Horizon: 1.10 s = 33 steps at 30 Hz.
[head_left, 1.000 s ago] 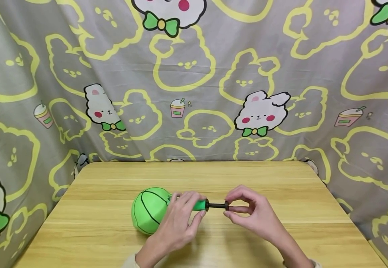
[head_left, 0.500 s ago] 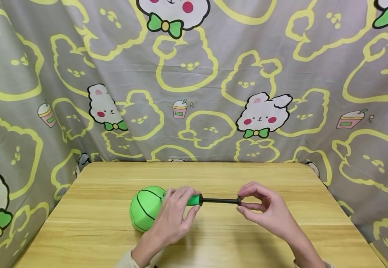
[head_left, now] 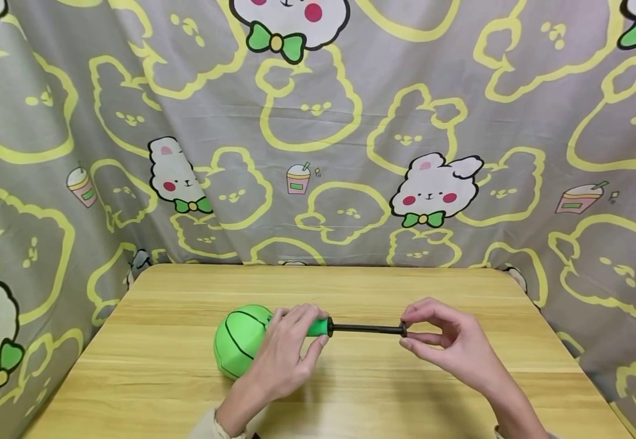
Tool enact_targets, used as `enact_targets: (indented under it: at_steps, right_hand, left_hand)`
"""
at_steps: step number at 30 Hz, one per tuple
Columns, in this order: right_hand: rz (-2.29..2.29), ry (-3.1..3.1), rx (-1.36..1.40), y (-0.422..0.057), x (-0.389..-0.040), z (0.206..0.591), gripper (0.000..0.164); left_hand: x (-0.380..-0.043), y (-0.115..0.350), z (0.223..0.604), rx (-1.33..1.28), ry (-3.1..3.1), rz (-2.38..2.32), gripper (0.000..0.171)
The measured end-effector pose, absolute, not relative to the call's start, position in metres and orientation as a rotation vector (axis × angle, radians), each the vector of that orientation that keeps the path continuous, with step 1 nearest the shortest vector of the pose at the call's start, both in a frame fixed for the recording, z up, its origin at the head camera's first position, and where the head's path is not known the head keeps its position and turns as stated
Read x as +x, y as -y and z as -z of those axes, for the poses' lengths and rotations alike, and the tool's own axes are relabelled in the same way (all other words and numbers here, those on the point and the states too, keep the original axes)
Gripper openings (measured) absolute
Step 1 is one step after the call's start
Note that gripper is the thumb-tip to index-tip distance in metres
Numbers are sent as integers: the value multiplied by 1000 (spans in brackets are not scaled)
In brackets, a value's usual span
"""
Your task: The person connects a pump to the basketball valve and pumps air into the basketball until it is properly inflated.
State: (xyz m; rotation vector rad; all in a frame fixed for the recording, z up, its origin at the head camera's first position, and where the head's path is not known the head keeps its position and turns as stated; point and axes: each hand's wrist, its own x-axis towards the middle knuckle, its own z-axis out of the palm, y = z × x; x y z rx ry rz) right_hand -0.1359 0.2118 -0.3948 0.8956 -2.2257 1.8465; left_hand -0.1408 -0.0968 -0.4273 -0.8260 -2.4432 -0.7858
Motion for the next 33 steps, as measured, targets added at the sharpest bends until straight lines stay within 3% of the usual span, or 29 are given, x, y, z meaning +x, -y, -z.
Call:
enact_targets:
  at_steps: [33]
  right_hand:
    - [-1992,2027,968,-171,-135,417,30]
  left_hand:
    - [-132,85,430,-885,2400,810,27]
